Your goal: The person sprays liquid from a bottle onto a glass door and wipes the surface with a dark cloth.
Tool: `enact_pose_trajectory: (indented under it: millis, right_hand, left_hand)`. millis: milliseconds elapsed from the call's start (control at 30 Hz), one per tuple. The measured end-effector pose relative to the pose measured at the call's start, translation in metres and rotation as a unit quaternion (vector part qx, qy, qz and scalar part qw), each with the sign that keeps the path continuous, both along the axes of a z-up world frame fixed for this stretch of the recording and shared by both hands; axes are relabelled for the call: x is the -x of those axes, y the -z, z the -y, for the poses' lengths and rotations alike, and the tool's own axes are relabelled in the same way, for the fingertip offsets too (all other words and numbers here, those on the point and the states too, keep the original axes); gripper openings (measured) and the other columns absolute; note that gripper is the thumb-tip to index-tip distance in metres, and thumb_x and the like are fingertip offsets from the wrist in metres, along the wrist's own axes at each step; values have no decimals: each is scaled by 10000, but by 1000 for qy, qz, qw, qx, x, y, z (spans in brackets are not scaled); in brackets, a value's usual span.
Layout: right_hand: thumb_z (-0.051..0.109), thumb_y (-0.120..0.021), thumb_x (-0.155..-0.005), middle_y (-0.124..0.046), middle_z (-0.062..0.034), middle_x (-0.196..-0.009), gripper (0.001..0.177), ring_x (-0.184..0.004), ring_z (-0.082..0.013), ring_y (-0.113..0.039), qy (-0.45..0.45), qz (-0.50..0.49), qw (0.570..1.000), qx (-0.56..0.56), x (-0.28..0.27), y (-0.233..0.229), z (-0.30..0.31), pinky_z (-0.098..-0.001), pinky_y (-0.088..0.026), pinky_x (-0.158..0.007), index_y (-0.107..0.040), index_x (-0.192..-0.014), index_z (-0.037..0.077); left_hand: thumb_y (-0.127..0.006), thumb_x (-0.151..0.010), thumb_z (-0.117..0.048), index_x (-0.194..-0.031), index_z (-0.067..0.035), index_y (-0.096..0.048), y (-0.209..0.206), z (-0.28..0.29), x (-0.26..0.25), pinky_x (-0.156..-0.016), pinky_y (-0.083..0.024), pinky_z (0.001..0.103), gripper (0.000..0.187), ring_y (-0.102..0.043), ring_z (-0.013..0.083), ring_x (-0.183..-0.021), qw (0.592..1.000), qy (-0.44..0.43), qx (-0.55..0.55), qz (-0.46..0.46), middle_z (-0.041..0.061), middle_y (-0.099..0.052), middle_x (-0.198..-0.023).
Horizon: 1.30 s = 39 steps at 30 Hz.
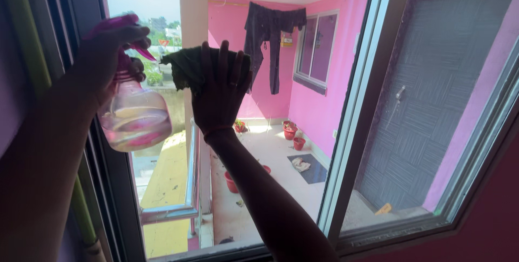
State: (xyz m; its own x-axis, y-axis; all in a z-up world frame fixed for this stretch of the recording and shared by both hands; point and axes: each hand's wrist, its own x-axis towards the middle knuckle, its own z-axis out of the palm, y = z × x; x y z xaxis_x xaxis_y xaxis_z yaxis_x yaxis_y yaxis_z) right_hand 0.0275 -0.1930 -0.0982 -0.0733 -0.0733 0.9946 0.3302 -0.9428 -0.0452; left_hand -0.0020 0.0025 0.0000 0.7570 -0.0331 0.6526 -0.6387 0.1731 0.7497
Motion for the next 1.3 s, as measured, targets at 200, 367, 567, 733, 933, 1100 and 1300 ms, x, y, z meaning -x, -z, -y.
enact_pose_trajectory:
  millis: [200,367,567,733,933,1100,1300]
  right_hand:
    - [344,-667,-983,-294,-114,-1680,689,-1639,-411,-189,-85,-6,996,-1,-17,21,-53,-645,-169,-1349,-399,-1600,195]
    - [341,-642,-958,-352,-167,-1561,750,-1566,-384,-289,-225,-57,971,66,-5,40,-81,-610,-251,-1327,-384,-1611,78]
    - [194,-626,-998,-569,-45,-1408,375,-1398,-289,-442,-109,22,989,101,0,13,-26,-494,-323,-1259,-628,-1367,267]
    - [203,-642,-964,-531,-76,-1490,509,-1542,-347,-365,-47,8,999,-23,1,8,37,-592,-281,-1264,-557,-1464,168]
    - [313,-656,-942,-207,-190,-1677,701,-1540,-506,-138,16,0,999,-50,2,4,24,-679,-114,-1224,-402,-1579,168]
    - [464,-549,-1107,-389,-77,-1492,415,-1449,-361,-333,-34,-201,979,26,-1,-2,-25,-540,-238,-1207,-471,-1489,319]
    - [407,-642,-967,-377,-130,-1656,617,-1561,-414,-259,-70,3,986,150,-5,29,-58,-689,-172,-1252,-518,-1541,218]
  left_hand:
    - [-745,-902,-218,-1407,-118,-572,-5,-10,21,-517,-523,324,543,-551,127,-548,1000,-5,8,-16,73,-674,-986]
    - [-753,-890,-227,-1437,-146,-572,-5,-4,25,-493,-519,328,581,-542,115,-527,999,-27,18,-32,53,-677,-975]
    - [-746,-871,-226,-1490,-97,-504,0,9,15,-491,-512,329,677,-520,143,-520,999,-9,13,-29,78,-657,-974]
    - [-723,-869,-267,-1521,-42,-464,9,21,4,-508,-490,322,737,-584,133,-654,1000,21,7,-7,78,-625,-957]
    - [-709,-874,-253,-1510,-43,-482,17,16,9,-501,-473,304,707,-525,141,-597,999,25,14,-23,58,-609,-919]
    - [-696,-887,-232,-1513,-37,-474,17,1,13,-492,-469,294,693,-536,121,-575,1000,-2,21,-9,53,-633,-932]
    - [-687,-883,-253,-1532,-89,-456,29,1,14,-457,-480,307,708,-488,117,-468,998,-7,32,-61,56,-642,-907]
